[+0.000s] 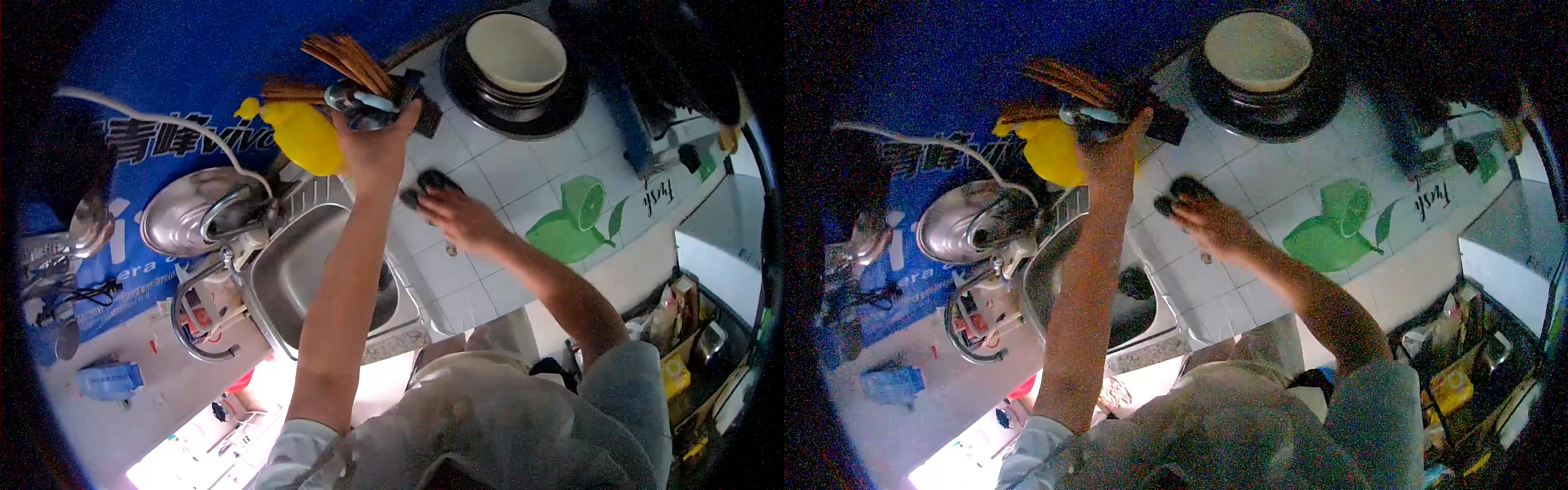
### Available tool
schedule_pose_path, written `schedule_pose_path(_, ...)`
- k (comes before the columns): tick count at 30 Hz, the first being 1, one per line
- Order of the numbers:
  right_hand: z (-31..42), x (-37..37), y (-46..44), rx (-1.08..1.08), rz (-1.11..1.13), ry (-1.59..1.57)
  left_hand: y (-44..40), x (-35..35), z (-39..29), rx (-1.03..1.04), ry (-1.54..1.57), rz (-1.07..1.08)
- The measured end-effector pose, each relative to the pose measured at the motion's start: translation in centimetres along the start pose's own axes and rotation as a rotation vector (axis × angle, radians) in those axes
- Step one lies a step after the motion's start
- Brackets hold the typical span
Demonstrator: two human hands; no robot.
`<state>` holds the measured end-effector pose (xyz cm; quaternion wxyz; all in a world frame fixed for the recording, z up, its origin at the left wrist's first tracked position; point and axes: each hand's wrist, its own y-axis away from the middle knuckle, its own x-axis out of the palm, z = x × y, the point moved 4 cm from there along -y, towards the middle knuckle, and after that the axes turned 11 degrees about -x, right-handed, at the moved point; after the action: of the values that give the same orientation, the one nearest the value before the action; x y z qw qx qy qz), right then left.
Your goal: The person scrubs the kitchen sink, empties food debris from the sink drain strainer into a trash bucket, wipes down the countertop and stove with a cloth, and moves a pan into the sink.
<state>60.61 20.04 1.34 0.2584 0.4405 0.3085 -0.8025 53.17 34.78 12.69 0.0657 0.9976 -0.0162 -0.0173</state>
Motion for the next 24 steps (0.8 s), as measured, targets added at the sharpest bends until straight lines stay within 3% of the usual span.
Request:
schedule_pose_path(1,1.3,0.1,2.2,0.043,-0.069,-0.131,-0.4,0.3,1.3,0.035,0.134,-0.003)
schedule_pose_path(4,2.6,-0.6,6.6,0.089,-0.129,0.003,-3.9,-0.9,5.9,0.089,0.264,-0.001)
schedule_pose_path(6,0.0,-2.2,6.9,0.367,-0.233,0.173,-7.7,-3.3,11.0,0.092,0.374,-0.011)
schedule_pose_path(8,-2.8,-5.7,6.0,0.557,-0.380,0.219,-8.8,-4.3,12.1,0.249,-0.536,-0.261)
schedule_pose_path(10,-5.7,-4.3,4.8,0.561,-0.466,0.304,-8.3,-2.4,10.9,0.329,-0.993,-0.358)
schedule_pose_path(12,-6.3,-3.7,2.7,0.537,-0.500,0.339,-6.8,-0.9,6.8,0.071,-0.344,-0.479)
schedule_pose_path(13,-5.8,-2.7,1.8,0.541,-0.439,0.309,-8.3,-1.2,8.8,0.093,-0.031,-0.357)
schedule_pose_path(14,-5.2,-0.3,1.5,0.639,-0.494,0.087,-8.5,-1.0,8.5,0.091,-0.026,-0.346)
schedule_pose_path(15,-2.3,-1.3,1.3,0.444,-0.331,0.227,-8.4,-0.9,8.2,0.056,-0.023,-0.366)
schedule_pose_path(16,-0.4,-0.9,1.6,0.318,-0.353,0.162,-8.4,-1.1,8.1,0.020,-0.022,-0.386)
schedule_pose_path(17,1.2,-0.5,2.6,0.261,-0.325,0.164,-8.5,-1.1,8.3,0.035,0.004,-0.303)
schedule_pose_path(19,2.1,-0.6,5.1,0.206,-0.294,0.167,-7.7,-0.7,7.4,-0.064,-0.128,-0.365)
schedule_pose_path(21,0.9,-1.7,8.3,0.332,-0.324,0.186,-6.2,0.0,5.9,-0.157,-0.257,-0.427)
schedule_pose_path(24,-5.4,-4.6,14.2,0.687,-0.537,0.117,-3.8,1.5,4.5,0.022,-0.325,-0.362)
